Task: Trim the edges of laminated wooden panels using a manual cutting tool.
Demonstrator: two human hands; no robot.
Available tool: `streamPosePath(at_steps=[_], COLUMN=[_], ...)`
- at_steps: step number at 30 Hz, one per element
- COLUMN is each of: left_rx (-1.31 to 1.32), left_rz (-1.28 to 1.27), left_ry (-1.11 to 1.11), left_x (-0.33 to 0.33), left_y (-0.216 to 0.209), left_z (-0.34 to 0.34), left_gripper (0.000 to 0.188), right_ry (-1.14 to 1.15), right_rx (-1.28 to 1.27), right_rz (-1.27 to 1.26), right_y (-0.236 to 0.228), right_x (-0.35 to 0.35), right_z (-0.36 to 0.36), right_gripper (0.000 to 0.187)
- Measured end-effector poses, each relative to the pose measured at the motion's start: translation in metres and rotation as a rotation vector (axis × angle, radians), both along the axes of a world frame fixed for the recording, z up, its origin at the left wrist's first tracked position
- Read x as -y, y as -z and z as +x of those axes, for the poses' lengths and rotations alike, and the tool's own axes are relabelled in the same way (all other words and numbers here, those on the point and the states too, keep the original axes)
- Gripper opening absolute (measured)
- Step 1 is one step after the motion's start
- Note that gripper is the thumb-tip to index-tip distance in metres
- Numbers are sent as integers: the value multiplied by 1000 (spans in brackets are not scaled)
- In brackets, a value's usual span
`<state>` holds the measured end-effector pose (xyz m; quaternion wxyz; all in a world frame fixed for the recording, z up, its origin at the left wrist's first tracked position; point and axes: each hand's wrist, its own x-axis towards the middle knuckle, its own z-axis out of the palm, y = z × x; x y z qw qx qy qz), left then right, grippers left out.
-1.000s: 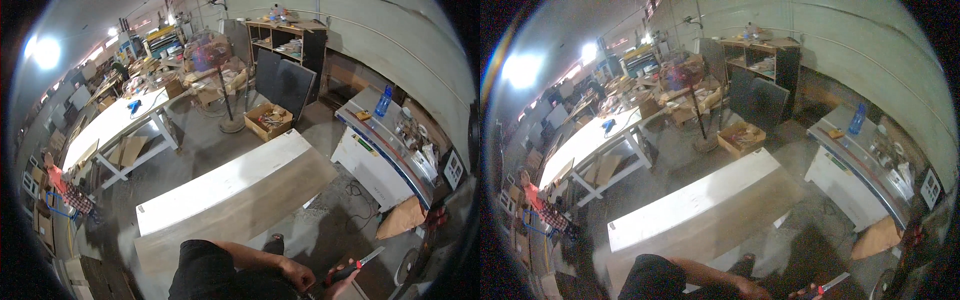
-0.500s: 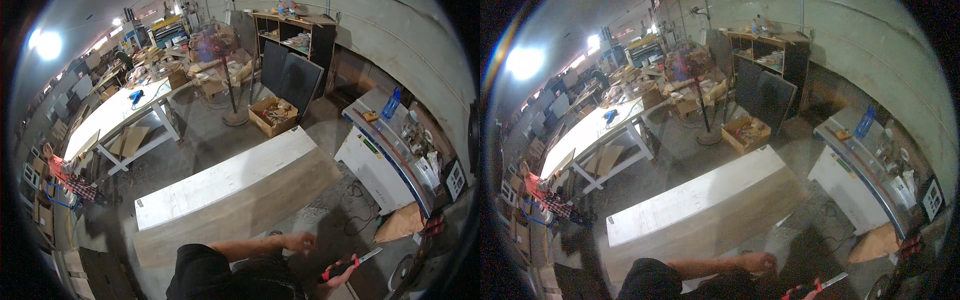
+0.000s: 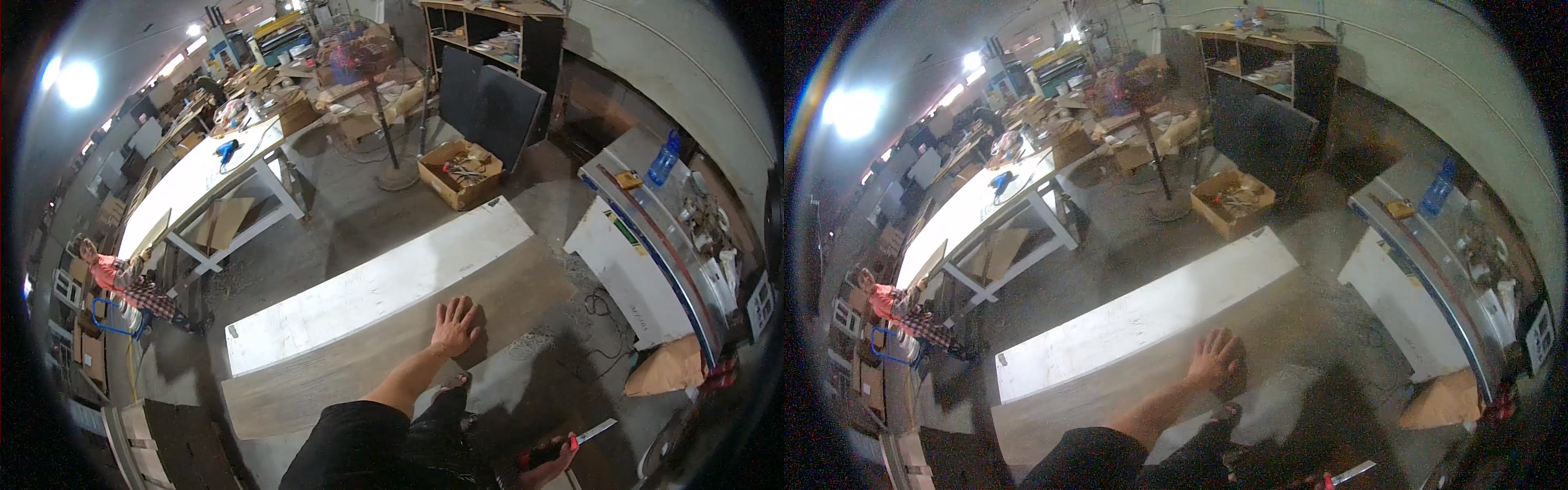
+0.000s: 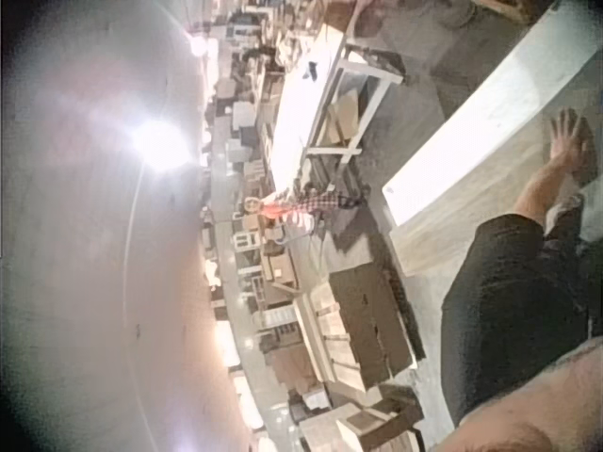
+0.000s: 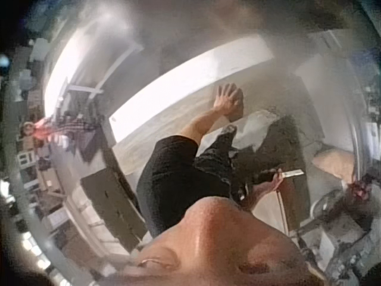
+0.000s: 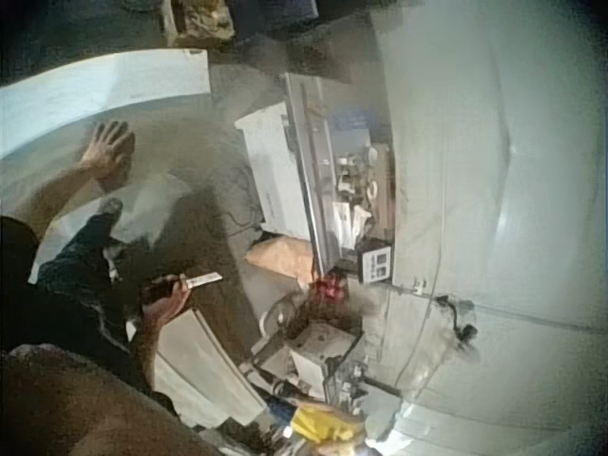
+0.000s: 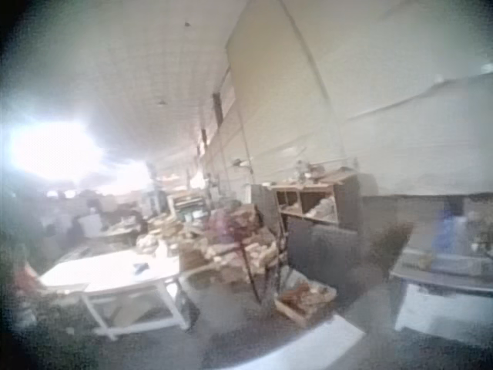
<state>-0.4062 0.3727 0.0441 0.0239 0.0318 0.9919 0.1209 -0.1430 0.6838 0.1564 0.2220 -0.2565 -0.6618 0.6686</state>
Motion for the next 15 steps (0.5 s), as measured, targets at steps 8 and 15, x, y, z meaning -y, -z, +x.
streamPosePath(at_steps=[8,15], left_rx=[-60,18], left_rz=[56,106], left_ry=[-36,-25], left_x=[13,10], left_y=[-4,-4], left_z=[14,0], left_gripper=[69,73], right_ry=[169,124], right_rx=[351,310], right_rz=[-222,-164], right_y=[-77,11], right_x=[57,40], right_z=[-64,-95], right_gripper=[60,21])
